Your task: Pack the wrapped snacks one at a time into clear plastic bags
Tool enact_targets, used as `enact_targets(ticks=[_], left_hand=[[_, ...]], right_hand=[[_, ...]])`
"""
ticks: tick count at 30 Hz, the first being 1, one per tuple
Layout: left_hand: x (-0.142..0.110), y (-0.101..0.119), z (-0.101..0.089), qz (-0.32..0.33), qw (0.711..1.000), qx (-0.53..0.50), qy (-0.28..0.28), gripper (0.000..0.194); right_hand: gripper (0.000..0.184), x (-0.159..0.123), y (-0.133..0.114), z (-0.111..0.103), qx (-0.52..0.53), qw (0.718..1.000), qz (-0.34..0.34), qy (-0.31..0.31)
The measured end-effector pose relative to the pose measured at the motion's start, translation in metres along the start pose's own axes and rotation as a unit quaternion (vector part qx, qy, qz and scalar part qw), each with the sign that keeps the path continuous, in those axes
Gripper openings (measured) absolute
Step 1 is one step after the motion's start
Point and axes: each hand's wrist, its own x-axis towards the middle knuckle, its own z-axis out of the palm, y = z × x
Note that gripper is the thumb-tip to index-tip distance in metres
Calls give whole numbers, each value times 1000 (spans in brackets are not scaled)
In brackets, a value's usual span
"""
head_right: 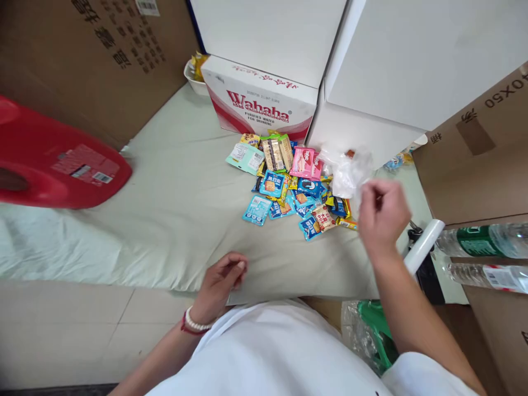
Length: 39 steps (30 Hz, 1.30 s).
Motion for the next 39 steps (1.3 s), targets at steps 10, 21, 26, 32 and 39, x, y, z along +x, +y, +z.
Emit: enact_targets(ticks=[10,21,26,32,39], left_hand=[[51,16,52,-67,963,-248,-77,41],[36,7,44,-37,978,-202,-28,38],[31,13,44,27,995,-77,-64,30],[29,17,38,34,995,-95,-15,16],[37,14,15,-33,985,-169,11,33]], right_hand=[[26,-104,-90,137,162,970,-169,-72],[17,-84,-81,126,201,969,-121,-81],[41,-82,-86,131,297,945,36,-134],[38,-68,-85,132,422,882,194,-82],[49,-70,-73,128,535,768,340,-92]])
